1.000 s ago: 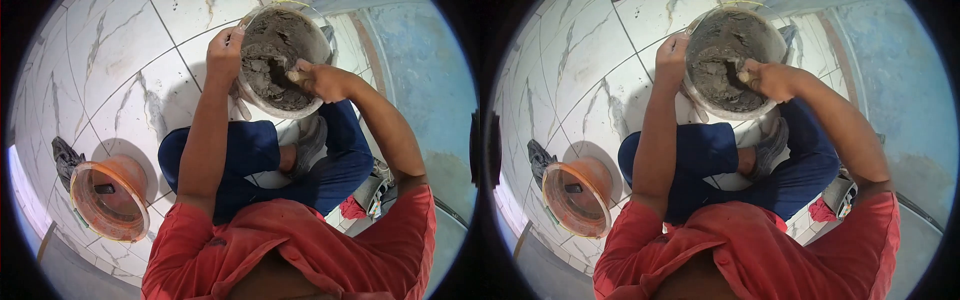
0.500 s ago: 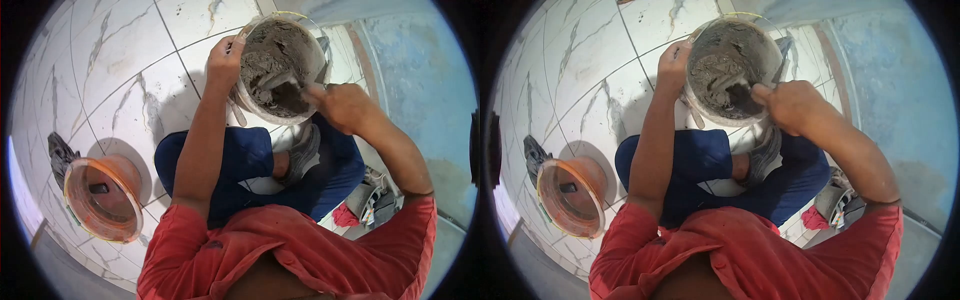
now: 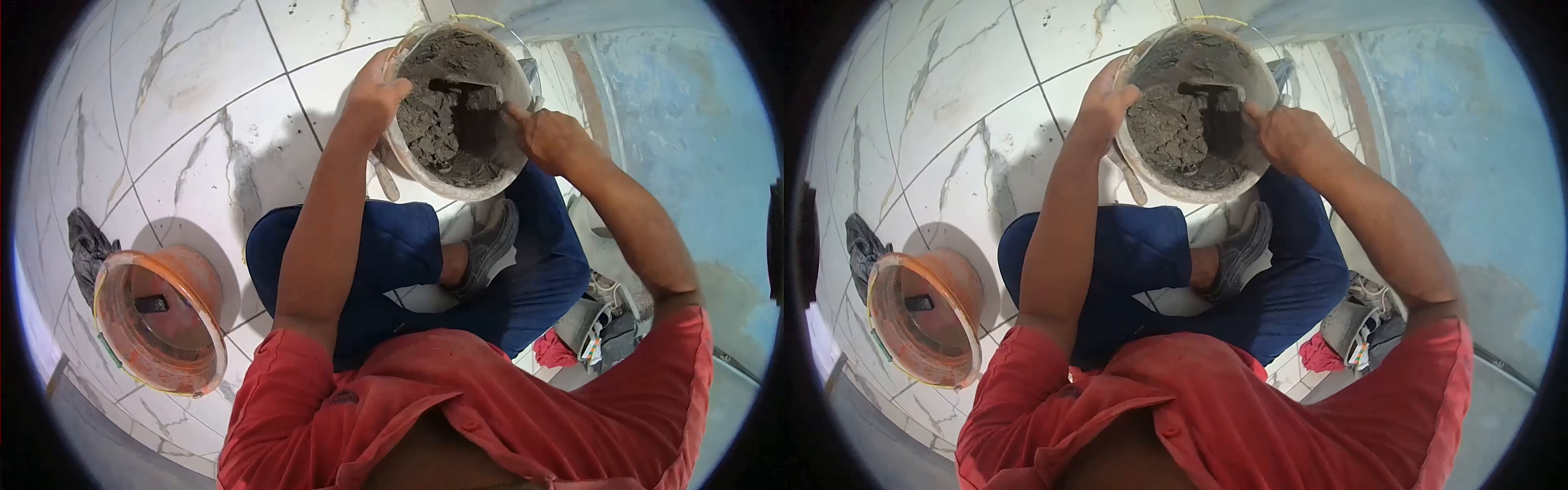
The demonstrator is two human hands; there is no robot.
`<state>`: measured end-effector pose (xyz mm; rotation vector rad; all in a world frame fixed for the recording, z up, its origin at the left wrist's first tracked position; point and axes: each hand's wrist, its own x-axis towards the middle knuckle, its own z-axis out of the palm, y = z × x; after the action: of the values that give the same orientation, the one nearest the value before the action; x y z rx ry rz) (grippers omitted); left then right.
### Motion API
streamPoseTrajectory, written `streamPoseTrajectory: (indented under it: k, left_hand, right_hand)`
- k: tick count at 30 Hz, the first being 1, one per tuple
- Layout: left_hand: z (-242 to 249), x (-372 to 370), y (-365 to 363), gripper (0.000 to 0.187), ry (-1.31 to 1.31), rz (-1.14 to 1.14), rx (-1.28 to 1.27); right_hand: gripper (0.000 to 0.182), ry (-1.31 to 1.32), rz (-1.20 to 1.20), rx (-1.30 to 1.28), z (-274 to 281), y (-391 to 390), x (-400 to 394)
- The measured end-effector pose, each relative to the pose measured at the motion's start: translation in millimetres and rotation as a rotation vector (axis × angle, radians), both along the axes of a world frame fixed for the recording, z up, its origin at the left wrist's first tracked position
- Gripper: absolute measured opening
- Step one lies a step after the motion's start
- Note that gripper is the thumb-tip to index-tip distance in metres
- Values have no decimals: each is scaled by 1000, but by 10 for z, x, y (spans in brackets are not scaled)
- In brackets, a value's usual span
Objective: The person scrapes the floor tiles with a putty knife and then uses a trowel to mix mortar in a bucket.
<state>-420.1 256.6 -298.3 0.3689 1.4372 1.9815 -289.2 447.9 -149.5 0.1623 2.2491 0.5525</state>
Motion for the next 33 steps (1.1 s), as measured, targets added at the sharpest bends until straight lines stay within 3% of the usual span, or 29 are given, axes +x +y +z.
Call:
streamPoseTrajectory:
  k: [2,4,5,7,10,18,20,21,24,27,29,33]
  left_hand:
    - [-167,47,59,56,2,47,34]
    - [-136,37,75,54,28,82,78]
    - [-20,68,36,55,-13,61,7]
    - [91,68,36,57,-45,56,-48]
    - [87,136,42,56,-47,80,-14]
    - [4,154,123,60,21,112,145]
    - [-44,169,111,60,4,86,161]
    - [-17,138,98,60,-42,65,180]
    - [-87,119,98,56,-57,72,207]
    - [-63,100,53,56,-27,73,112]
    - [-13,105,23,55,-162,51,239]
    - [-86,72,66,56,-53,43,167]
  right_hand:
    - [45,-60,-74,-55,-201,137,-56]
    - [44,-94,254,-265,-344,368,-35]
    - [44,-94,241,-263,-323,295,14]
    - [43,-153,6,-273,-275,172,-5]
    - [43,-143,-139,-311,-287,30,103]
    - [42,-61,-209,-52,456,-350,154]
    - [39,170,-34,47,581,-382,177]
    - [39,171,-42,41,659,-405,129]
    - [39,319,248,63,883,-495,-54]
    - [44,253,234,133,755,-483,-213]
    - [43,327,245,101,508,-397,-230]
    - [37,329,134,44,444,-415,-81]
